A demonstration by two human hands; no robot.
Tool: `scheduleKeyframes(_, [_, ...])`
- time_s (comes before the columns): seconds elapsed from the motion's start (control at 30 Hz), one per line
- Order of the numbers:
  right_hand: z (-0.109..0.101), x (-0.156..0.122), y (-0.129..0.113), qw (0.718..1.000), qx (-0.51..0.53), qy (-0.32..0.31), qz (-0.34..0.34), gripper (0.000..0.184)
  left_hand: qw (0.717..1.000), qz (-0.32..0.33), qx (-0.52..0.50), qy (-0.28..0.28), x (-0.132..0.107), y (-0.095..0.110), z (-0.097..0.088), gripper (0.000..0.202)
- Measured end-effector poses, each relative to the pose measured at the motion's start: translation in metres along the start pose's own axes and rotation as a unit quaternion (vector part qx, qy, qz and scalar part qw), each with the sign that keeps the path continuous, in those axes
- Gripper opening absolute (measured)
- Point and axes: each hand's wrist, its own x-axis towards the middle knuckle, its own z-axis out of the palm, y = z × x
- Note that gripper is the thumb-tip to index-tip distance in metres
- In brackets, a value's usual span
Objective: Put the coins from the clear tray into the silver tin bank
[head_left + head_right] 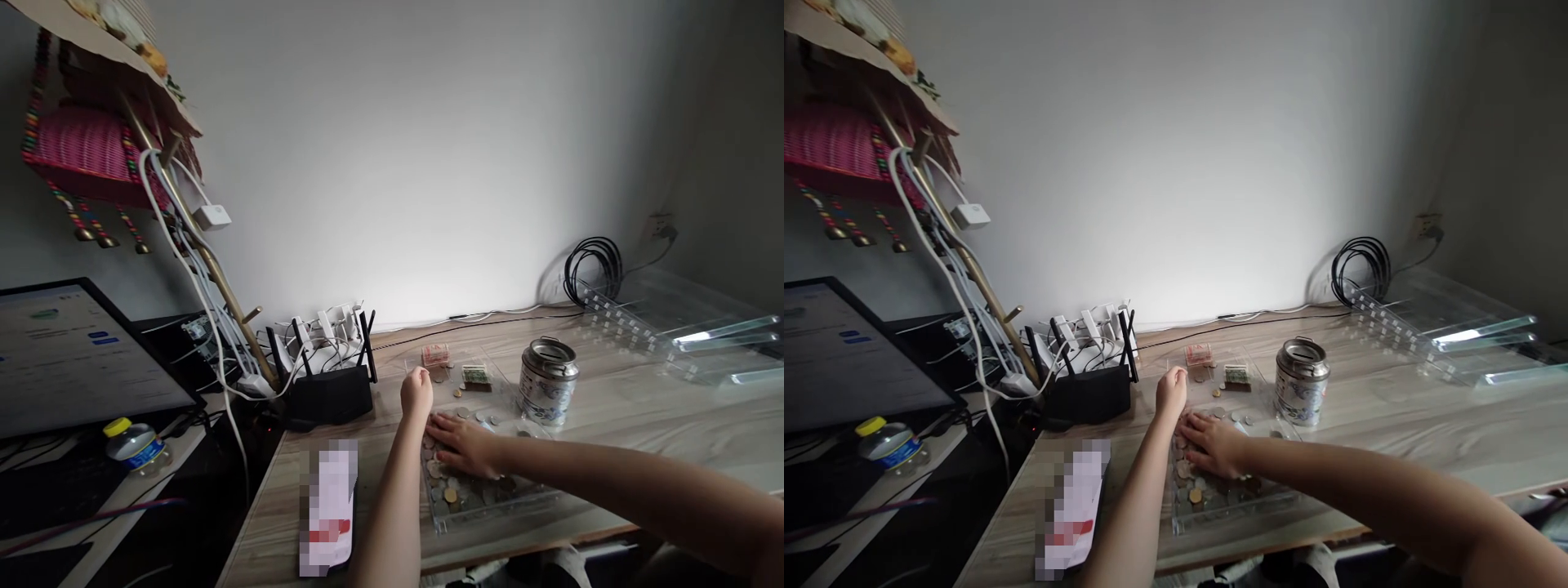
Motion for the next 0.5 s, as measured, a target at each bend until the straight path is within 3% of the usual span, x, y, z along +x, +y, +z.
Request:
scheduleKeyframes(0.13, [-0.005, -0.024, -0.018, 1.0, 0.014, 0.014, 0.003, 0.063, 1.0, 0.014, 0.021, 0.001, -0.003, 0.0, 0.001, 0.024])
scheduleKeyframes(0.3, [0.002, -0.009, -0.027, 0.999, -0.028, 0.017, 0.013, 0.091, 0.999, 0.012, 0.032, -0.002, -0.004, -0.001, 0.001, 0.022])
scheduleKeyframes(0.43, [0.006, -0.002, -0.029, 0.999, -0.039, 0.032, -0.001, 0.085, 0.999, 0.007, 0.036, -0.005, -0.003, 0.0, 0.003, 0.021])
scheduleKeyframes(0.5, [0.002, -0.001, -0.03, 1.0, -0.029, 0.007, 0.003, 0.086, 0.999, 0.003, 0.039, -0.012, -0.003, 0.001, 0.003, 0.02])
